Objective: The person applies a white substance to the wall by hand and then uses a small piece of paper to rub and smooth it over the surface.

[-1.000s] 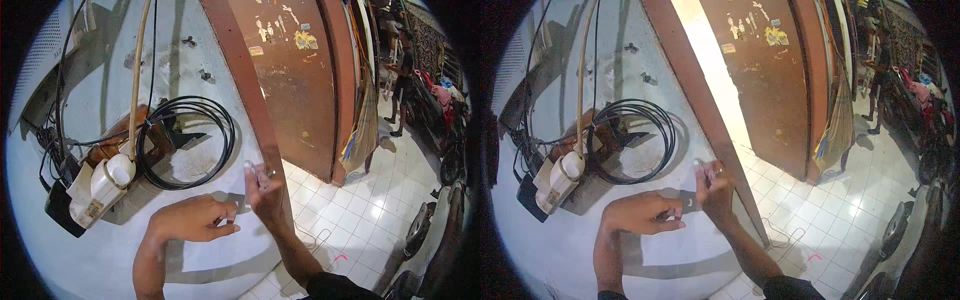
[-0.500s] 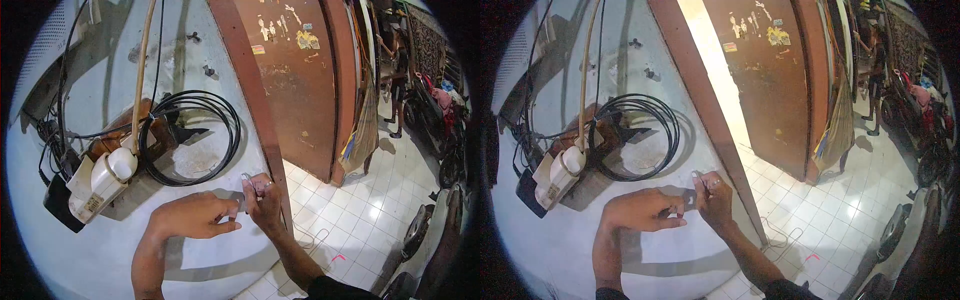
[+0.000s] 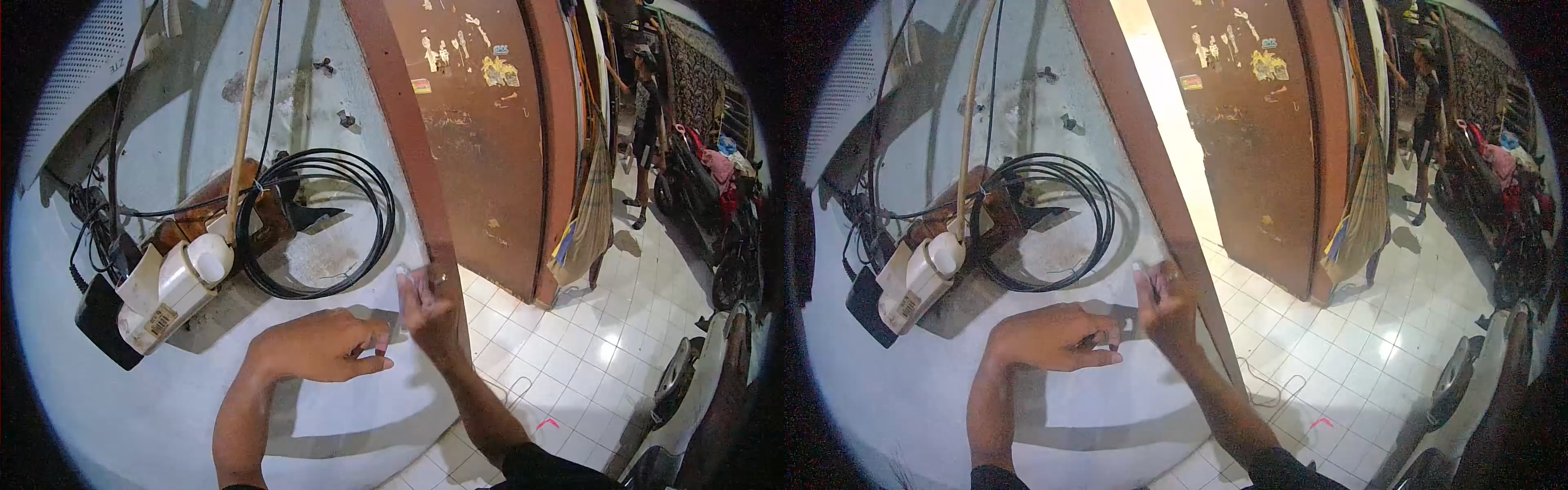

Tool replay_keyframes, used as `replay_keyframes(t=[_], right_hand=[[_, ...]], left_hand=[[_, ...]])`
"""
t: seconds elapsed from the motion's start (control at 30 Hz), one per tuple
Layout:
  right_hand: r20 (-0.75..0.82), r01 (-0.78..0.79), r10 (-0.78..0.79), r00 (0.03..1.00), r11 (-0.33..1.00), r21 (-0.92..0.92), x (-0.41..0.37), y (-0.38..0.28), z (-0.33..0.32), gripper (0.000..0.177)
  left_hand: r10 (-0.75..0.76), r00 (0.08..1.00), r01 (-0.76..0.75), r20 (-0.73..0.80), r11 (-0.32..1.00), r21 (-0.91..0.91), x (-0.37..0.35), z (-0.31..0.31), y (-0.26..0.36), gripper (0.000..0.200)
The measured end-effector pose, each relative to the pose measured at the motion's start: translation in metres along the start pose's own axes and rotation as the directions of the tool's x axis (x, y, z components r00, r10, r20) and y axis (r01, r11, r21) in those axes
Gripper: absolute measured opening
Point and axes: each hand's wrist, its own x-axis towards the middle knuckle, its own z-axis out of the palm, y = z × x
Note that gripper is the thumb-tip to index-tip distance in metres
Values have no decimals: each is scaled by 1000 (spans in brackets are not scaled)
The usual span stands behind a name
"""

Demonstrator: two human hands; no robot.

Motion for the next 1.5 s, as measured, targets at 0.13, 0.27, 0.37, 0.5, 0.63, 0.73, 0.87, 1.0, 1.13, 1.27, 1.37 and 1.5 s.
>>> replay_keyframes(t=[0.13,0.27,0.37,0.5,0.63,0.73,0.87,1.0,1.13,1.27,1.37,1.5], right_hand=[[86,-265,253,963,950,164,43,-3,-2,12],[16,-112,111,994,991,79,6,-5,-5,15],[119,-311,290,950,921,236,-17,-3,1,16],[40,-237,234,971,942,236,26,-12,-1,14],[-5,-237,247,969,933,271,22,-11,2,11],[54,-198,192,980,964,177,-13,-4,3,10],[-21,-56,60,998,988,145,-1,-3,8,12],[83,-243,230,970,944,224,30,3,1,14],[-5,-229,235,972,953,198,9,-19,-2,13],[-15,-228,237,971,947,225,-9,1,12,15],[-98,-98,118,988,976,196,7,6,15,15],[69,-384,378,923,898,215,13,-12,2,16]], left_hand=[[-13,1000,12,0,1000,13,0,2,-3,30],[6,1000,-6,-5,1000,13,0,1,-3,30],[31,999,-32,-23,999,-42,1,2,-3,30],[47,999,-47,-11,999,13,2,4,-7,29],[5,1000,-5,5,1000,-6,1,2,-2,30],[-28,999,27,30,1000,10,1,-1,-1,31],[2,1000,-2,15,1000,13,0,2,-4,32],[-27,1000,27,10,1000,-6,-2,-3,6,32],[-15,1000,15,24,1000,-7,-1,1,-2,32],[-31,999,30,17,999,10,-3,-1,5,32],[26,1000,-26,-17,1000,1,-2,2,-1,33],[26,999,-26,-19,1000,11,-1,4,-6,33]])
